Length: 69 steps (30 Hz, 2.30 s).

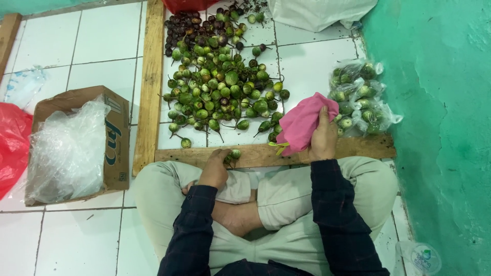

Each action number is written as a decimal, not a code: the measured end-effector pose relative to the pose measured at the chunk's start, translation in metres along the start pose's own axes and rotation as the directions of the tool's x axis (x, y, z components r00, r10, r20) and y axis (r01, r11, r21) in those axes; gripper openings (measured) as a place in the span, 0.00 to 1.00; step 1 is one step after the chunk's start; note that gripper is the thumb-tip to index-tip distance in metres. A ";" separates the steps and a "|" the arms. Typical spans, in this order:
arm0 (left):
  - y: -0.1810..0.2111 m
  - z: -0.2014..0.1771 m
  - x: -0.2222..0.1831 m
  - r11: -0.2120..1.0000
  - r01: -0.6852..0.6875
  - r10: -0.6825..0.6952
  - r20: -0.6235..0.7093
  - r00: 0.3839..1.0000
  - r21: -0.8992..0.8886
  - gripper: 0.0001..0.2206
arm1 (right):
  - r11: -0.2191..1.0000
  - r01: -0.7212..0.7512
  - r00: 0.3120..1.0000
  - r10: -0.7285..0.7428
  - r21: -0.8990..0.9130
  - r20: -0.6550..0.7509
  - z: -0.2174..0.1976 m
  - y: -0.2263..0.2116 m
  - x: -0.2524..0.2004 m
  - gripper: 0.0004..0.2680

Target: Manually cleaning small green fruits with a cloth and placing them into individual plastic bags while sitting on the floor.

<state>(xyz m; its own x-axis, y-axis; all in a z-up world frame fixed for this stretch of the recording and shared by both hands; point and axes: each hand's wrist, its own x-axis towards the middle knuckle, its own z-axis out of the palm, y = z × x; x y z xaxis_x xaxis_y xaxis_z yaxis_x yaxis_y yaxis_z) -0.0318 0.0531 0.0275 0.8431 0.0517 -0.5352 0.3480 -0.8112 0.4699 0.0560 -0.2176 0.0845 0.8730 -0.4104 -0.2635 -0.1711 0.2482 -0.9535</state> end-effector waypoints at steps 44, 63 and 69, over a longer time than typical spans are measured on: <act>0.103 0.074 0.241 0.789 -0.309 0.577 -0.467 0.670 0.531 0.09 | 0.967 -0.144 0.975 0.175 -0.210 0.139 0.014 0.036 0.028 0.09; 0.120 0.046 0.211 0.822 -0.529 0.362 -0.524 0.771 -0.211 0.06 | 0.953 -0.074 0.984 0.118 -0.294 0.132 0.020 0.045 0.038 0.08; 0.129 0.025 0.164 0.626 -0.504 0.225 -0.481 0.847 -0.595 0.06 | 0.939 0.035 0.987 0.022 -0.342 0.161 0.019 0.052 0.044 0.09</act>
<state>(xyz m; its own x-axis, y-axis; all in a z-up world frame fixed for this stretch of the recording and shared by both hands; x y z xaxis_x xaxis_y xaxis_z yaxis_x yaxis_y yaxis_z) 0.1408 -0.0573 -0.0170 0.9899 0.1412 -0.0096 0.0363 -0.1876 0.9816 0.0948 -0.2059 0.0264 0.9311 -0.2583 -0.2575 -0.2866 -0.0816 -0.9546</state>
